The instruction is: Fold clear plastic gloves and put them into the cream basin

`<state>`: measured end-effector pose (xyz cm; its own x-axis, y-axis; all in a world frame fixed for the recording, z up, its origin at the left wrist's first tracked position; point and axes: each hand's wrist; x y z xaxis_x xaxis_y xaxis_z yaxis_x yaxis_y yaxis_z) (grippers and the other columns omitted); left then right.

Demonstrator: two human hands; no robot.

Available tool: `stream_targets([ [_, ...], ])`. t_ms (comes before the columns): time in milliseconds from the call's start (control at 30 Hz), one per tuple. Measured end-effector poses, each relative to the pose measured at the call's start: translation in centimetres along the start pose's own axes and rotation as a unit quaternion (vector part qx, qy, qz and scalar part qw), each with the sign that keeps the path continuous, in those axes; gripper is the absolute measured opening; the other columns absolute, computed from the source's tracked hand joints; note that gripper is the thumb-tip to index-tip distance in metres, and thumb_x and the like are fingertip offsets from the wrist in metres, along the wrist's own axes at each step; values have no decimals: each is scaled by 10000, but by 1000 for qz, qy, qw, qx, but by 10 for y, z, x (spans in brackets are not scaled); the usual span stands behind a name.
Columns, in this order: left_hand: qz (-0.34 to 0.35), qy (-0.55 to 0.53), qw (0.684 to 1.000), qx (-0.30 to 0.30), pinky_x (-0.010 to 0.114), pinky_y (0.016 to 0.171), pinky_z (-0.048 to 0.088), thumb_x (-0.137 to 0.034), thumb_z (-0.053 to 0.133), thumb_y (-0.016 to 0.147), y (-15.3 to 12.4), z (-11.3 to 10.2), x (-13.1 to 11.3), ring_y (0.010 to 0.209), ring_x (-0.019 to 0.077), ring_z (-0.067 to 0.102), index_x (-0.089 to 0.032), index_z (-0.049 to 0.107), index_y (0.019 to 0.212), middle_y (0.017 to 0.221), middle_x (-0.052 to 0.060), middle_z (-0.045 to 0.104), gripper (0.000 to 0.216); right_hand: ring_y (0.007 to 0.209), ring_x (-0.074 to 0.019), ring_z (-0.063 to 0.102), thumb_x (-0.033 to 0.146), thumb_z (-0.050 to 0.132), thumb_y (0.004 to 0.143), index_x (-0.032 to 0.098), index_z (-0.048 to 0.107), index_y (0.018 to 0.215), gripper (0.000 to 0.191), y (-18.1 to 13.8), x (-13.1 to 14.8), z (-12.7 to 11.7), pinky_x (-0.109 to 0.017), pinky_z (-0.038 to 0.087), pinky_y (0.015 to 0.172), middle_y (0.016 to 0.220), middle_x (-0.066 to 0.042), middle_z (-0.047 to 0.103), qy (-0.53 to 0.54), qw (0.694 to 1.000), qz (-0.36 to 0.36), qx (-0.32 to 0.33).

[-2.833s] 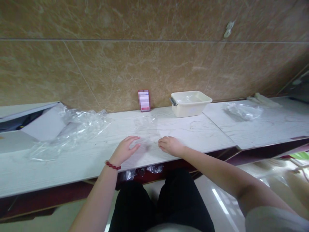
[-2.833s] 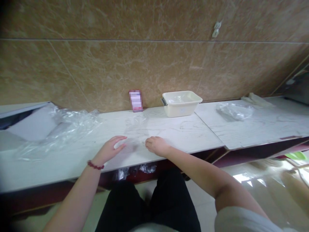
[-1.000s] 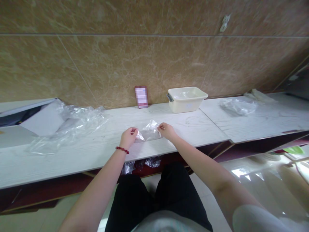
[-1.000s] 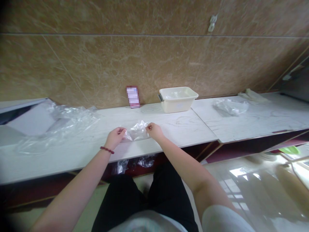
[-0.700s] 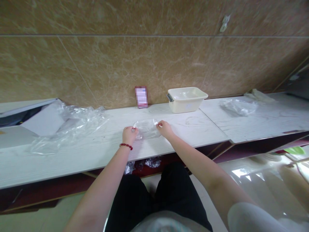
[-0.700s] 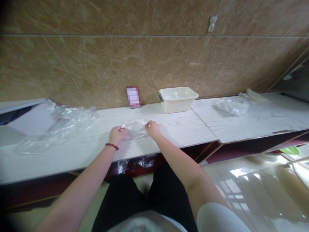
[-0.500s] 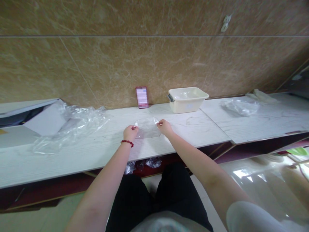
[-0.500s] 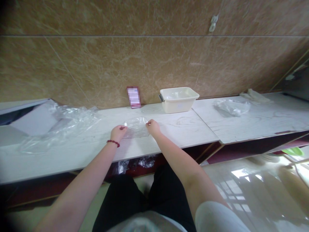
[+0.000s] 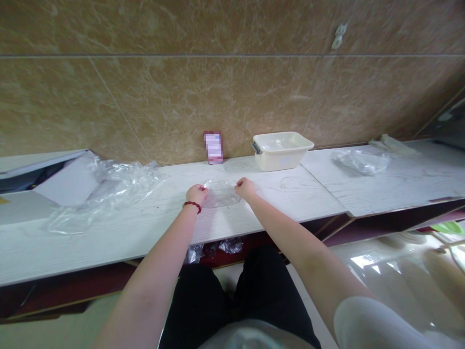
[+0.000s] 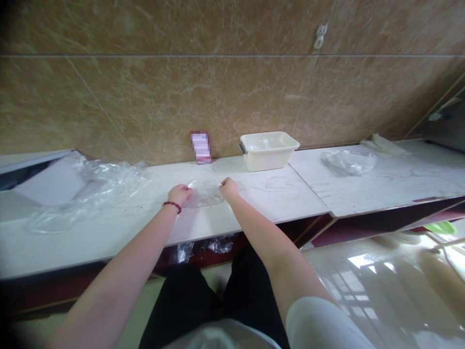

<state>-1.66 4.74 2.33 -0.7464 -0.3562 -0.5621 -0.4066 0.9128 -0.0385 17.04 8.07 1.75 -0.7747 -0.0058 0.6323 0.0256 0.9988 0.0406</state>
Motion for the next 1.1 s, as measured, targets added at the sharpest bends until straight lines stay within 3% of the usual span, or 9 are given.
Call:
stream_targets([
  [267, -17, 28, 999, 12, 198, 464, 365, -239, 519, 615, 2, -2, -4, 575, 133, 573, -179, 515, 1001, 648, 7, 638, 391, 736, -113, 553, 162, 545, 634, 188, 483, 930, 303, 6, -3, 7, -196, 401, 636, 774, 1, 612, 6, 1000, -17, 2],
  [400, 23, 43, 998, 33, 202, 514, 388, -181, 499, 615, 1, -3, -6, 616, 138, 579, -211, 538, 1006, 686, 0, 647, 394, 728, -111, 554, 147, 526, 646, 192, 477, 952, 314, 6, -3, 8, -195, 403, 630, 761, 8, 616, 2, 1000, -31, 2],
  [567, 66, 61, 994, 55, 196, 624, 406, -151, 498, 620, 5, 1, -7, 779, 150, 579, -197, 594, 986, 916, 39, 640, 381, 789, -108, 557, 116, 488, 666, 223, 519, 981, 334, 4, 1, 4, -197, 406, 680, 877, 3, 612, -40, 996, -75, 33],
  [767, 81, 82, 991, 74, 191, 662, 406, -193, 520, 629, 7, 2, -2, 820, 159, 575, -181, 608, 986, 959, 64, 631, 368, 868, -141, 558, 122, 482, 685, 202, 625, 866, 244, 4, 6, 1, -212, 401, 754, 956, -33, 611, -65, 993, -77, 69],
  [967, 137, 93, 984, 65, 178, 811, 356, -154, 526, 616, 9, 1, 1, 1009, 159, 494, -169, 550, 1074, 1129, 57, 540, 459, 928, -136, 540, 145, 502, 686, 191, 589, 976, 306, 6, 3, 1, -203, 388, 800, 1027, -38, 587, -76, 991, -76, 78],
  [1100, 154, 98, 982, 58, 189, 839, 354, -159, 529, 621, 10, 2, 4, 1028, 160, 484, -156, 541, 1077, 1136, 49, 535, 456, 967, -130, 518, 163, 505, 696, 168, 550, 1031, 337, 7, 0, 3, -201, 373, 829, 1063, -51, 567, -81, 990, -81, 77],
])
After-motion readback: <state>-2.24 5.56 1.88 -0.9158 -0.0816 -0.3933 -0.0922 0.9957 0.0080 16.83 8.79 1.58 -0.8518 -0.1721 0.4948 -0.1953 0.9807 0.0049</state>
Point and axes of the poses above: each hand's wrist, its own y-axis towards the middle knuckle, its own z-axis out of the palm, x = y × z
